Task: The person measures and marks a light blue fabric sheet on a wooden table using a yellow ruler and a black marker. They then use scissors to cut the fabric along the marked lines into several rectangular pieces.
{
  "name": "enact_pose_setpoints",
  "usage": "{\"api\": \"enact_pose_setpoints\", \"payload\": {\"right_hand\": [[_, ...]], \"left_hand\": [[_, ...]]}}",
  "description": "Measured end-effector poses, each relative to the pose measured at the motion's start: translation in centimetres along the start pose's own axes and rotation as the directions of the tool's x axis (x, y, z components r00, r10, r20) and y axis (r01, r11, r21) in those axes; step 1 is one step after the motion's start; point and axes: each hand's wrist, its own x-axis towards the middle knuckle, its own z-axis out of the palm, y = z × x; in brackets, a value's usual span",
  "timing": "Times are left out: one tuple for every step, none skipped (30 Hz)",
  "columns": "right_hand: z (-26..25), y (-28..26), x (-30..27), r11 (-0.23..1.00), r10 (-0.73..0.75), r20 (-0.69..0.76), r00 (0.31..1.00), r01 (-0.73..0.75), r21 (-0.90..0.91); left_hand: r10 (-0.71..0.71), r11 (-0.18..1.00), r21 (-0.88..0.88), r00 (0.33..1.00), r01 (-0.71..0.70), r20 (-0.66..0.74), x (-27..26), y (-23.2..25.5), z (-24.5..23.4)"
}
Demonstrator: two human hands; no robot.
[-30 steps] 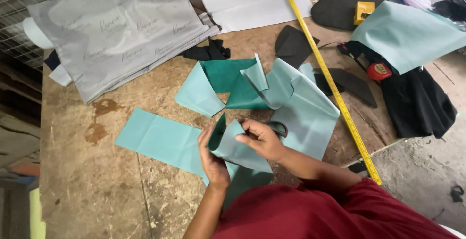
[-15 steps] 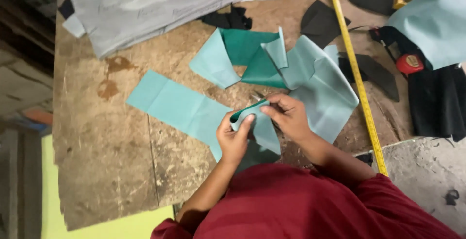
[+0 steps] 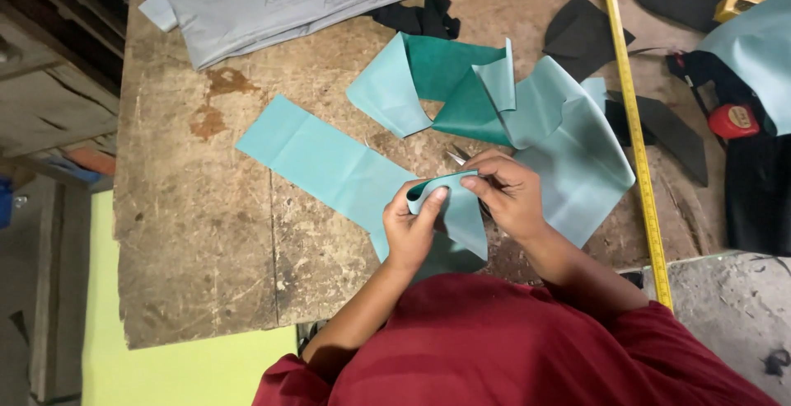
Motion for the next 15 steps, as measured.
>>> {"api": "enact_pose_setpoints", "payload": {"right_hand": [[0.0,0.1,0.0,1.0,0.0,0.005,1.0,0.0,0.002],[0.0,0.1,0.1,1.0,0.0,0.01,1.0,0.0,0.003],[0.1,0.0,0.1,1.0,0.001,0.014,1.0,-0.001,0.004],[0.0,0.0,0.2,1.0,-0.021,0.0,1.0,0.021,-0.018],[0.0,-0.1,0.3,0.998,-0.044,-0.014,0.999,0.043,-0.039],[-0.1,0.0,0.2,0.998,-0.046,-0.013,0.999,0.045,-0.04],[-0.3,0.0,0.1,0.998,-0.062,-0.025,0.998,0.061,-0.028],[-0.4,0.1,0.0,0.997,-0.08,-0.041,0.996,0.079,-0.019],[-0.2,-0.1,0.0,0.996,-0.083,-0.044,0.996,0.082,-0.021],[-0.2,-0.3,0.1,0.995,-0.098,-0.048,0.994,0.097,-0.031],[-0.1,-0.5,0.2,0.993,-0.114,-0.05,0.992,0.112,-0.041],[0.2,-0.7,-0.1,0.991,-0.125,-0.062,0.99,0.121,-0.053],[0.5,-0.8,-0.3,0.99,-0.139,-0.066,0.988,0.138,-0.026],[0.7,-1.0,-0.5,0.988,-0.153,-0.072,0.986,0.153,-0.001],[1.0,-1.6,-0.5,0.987,-0.162,-0.084,0.983,0.161,-0.015]], "left_hand": [[-0.004,1.0,-0.004,1.0,0.004,-0.007,0.0,0.1,0.0],[-0.007,1.0,-0.009,1.0,0.007,-0.015,0.0,0.2,0.1],[-0.007,1.0,-0.01,1.0,0.007,-0.019,-0.1,0.0,0.0],[0.023,0.999,-0.03,0.999,-0.025,-0.049,-0.1,-0.2,0.0],[0.053,0.997,-0.049,0.995,-0.057,-0.081,-0.2,-0.4,-0.1],[0.054,0.997,-0.05,0.995,-0.059,-0.081,-0.4,-0.4,-0.2],[0.06,0.995,-0.075,0.99,-0.07,-0.131,-0.6,-0.5,-0.3],[0.064,0.991,-0.101,0.982,-0.083,-0.177,-0.7,-0.5,-0.5],[0.066,0.991,-0.103,0.983,-0.084,-0.172,-0.9,-0.6,-0.7],[0.057,0.992,-0.1,0.98,-0.077,-0.191,-0.9,-0.8,-0.8],[0.047,0.993,-0.097,0.977,-0.069,-0.209,-1.0,-1.0,-0.9],[0.052,0.992,-0.105,0.98,-0.073,-0.193,-0.8,-1.0,-0.9],[0.0,0.987,-0.157,0.98,-0.031,-0.198,-0.7,-1.0,-0.9],[-0.055,0.978,-0.208,0.979,0.013,-0.198,-0.6,-0.9,-0.9],[-0.053,0.977,-0.215,0.982,0.013,-0.179,-0.1,-1.0,-1.1]]}}
